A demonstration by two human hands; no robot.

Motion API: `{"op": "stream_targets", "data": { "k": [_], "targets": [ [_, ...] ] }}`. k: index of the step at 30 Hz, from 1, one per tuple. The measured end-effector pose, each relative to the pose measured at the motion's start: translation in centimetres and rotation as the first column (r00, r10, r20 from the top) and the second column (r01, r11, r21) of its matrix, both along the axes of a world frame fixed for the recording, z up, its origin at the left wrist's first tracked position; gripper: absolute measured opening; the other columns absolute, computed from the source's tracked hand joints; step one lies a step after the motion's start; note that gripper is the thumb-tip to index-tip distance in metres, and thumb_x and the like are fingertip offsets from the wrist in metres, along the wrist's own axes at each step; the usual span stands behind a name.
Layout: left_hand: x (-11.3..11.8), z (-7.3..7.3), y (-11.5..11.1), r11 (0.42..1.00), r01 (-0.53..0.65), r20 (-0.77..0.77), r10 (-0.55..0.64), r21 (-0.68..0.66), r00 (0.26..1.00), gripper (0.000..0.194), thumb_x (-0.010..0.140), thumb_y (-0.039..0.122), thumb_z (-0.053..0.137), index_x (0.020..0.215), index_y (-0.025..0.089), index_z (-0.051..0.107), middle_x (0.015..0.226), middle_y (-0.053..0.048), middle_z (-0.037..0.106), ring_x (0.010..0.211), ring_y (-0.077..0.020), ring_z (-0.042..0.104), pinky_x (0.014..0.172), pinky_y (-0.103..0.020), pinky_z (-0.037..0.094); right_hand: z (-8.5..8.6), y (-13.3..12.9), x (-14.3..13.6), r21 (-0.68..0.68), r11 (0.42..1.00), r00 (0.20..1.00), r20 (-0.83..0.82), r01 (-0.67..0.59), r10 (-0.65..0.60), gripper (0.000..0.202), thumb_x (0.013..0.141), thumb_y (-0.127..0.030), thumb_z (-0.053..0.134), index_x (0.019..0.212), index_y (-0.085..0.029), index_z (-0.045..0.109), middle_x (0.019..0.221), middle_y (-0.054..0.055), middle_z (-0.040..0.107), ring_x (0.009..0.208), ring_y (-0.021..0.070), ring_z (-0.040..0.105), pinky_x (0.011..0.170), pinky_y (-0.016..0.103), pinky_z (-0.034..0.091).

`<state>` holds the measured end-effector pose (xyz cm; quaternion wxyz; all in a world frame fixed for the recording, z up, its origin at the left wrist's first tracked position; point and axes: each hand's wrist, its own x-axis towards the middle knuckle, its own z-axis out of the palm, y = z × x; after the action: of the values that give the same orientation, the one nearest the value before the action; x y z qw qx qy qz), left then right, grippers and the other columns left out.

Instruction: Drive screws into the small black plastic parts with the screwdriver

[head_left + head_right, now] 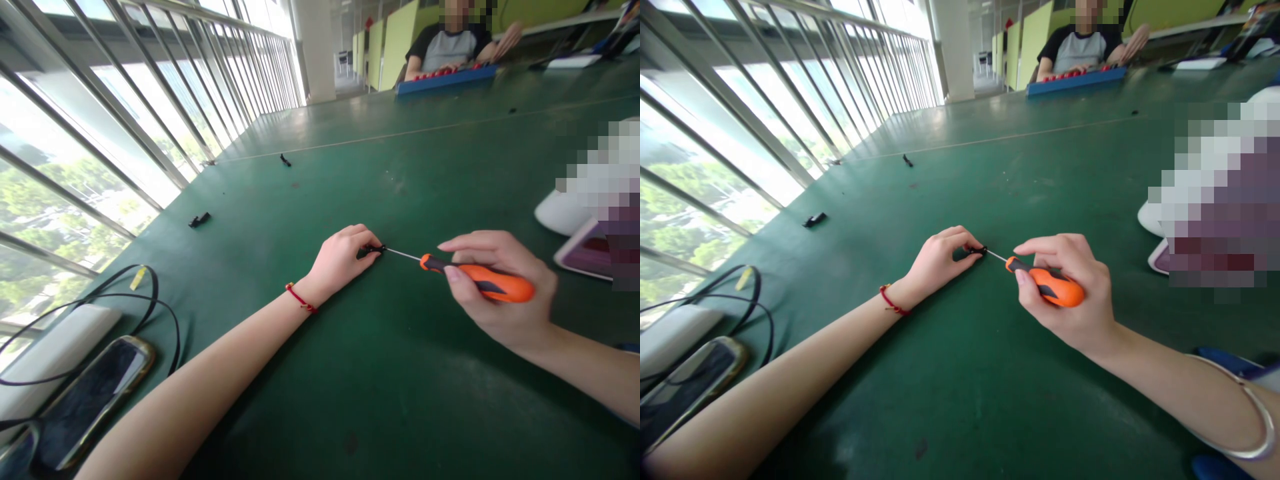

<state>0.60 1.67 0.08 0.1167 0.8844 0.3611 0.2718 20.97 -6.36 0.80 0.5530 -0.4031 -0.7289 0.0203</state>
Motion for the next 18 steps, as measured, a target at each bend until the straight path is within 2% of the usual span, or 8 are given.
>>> {"op": "stream_targets", "data": {
  "k": [3, 5, 8, 11, 15, 18],
  "targets": [
    [-0.01, -0.02, -0.04, 1.0, -0.007, -0.002, 0.007, 0.001, 1.0, 0.011, 0.082, 0.019, 0.055, 0.088, 0.018, 0.064, 0.089, -0.003, 0.063, 0.083, -0.0142, 0.059, 0.073, -0.025, 0.049, -0.13, 0.43, -0.04, 0.066, 0.996, 0.992, -0.108, -0.057, 0.064, 0.045, 0.068, -0.014, 0.066, 0.11, -0.026, 0.057, 0.09, 0.004, 0.055, 0.071, 0.019, 0.057, 0.061, 0.036, 0.049],
    [-0.01, -0.03, -0.08, 1.0, -0.017, 0.0, 0.017, 0.003, 1.0, 0.011, 0.082, 0.019, 0.055, 0.088, 0.018, 0.064, 0.089, -0.003, 0.063, 0.084, -0.0143, 0.059, 0.074, -0.025, 0.049, 0.01, 0.56, -0.03, 0.061, 0.994, 0.992, -0.079, -0.089, 0.094, 0.049, 0.067, -0.015, 0.066, 0.113, -0.027, 0.054, 0.087, 0.003, 0.055, 0.069, 0.0184, 0.057, 0.06, 0.036, 0.049],
    [-0.01, -0.05, -0.13, 0.999, -0.032, 0.007, 0.032, 0.007, 0.999, 0.011, 0.082, 0.018, 0.055, 0.088, 0.018, 0.064, 0.089, -0.003, 0.064, 0.084, -0.0145, 0.059, 0.075, -0.025, 0.048, 0.36, 0.31, 0.0, 0.01, 0.998, 0.995, 0.074, -0.061, 0.061, 0.03, 0.071, -0.019, 0.065, 0.1, -0.028, 0.058, 0.066, -0.002, 0.055, 0.055, 0.0157, 0.053, 0.056, 0.035, 0.045],
    [-0.01, -0.08, -0.13, 0.999, -0.033, 0.011, 0.033, 0.009, 0.999, 0.011, 0.081, 0.017, 0.056, 0.087, 0.018, 0.064, 0.089, -0.002, 0.063, 0.084, -0.0145, 0.059, 0.075, -0.025, 0.048, 0.46, -0.05, 0.0, -0.001, 0.999, 0.991, 0.121, -0.05, 0.05, 0.02, 0.075, -0.018, 0.062, 0.092, -0.027, 0.059, 0.059, -0.004, 0.057, 0.052, 0.0145, 0.054, 0.057, 0.035, 0.045],
    [-0.02, -0.07, -0.09, 0.999, -0.038, 0.011, 0.038, 0.015, 0.999, 0.011, 0.081, 0.017, 0.056, 0.087, 0.018, 0.064, 0.089, -0.002, 0.063, 0.084, -0.0144, 0.058, 0.075, -0.026, 0.048, 0.05, 0.21, -0.07, 0.024, 0.999, 0.999, 0.03, -0.033, 0.032, 0.032, 0.071, -0.014, 0.064, 0.101, -0.026, 0.059, 0.075, 0.0, 0.06, 0.063, 0.0161, 0.058, 0.061, 0.034, 0.048],
    [0.0, -0.03, -0.07, 0.999, -0.047, 0.006, 0.047, 0.013, 0.999, 0.01, 0.081, 0.017, 0.056, 0.086, 0.018, 0.064, 0.089, -0.002, 0.063, 0.084, -0.0146, 0.058, 0.074, -0.026, 0.048, -0.16, 0.65, -0.08, 0.053, 0.994, 0.989, -0.111, -0.091, 0.097, 0.049, 0.065, -0.014, 0.068, 0.111, -0.025, 0.055, 0.091, 0.003, 0.056, 0.072, 0.0175, 0.058, 0.063, 0.035, 0.051]
  ]
}}
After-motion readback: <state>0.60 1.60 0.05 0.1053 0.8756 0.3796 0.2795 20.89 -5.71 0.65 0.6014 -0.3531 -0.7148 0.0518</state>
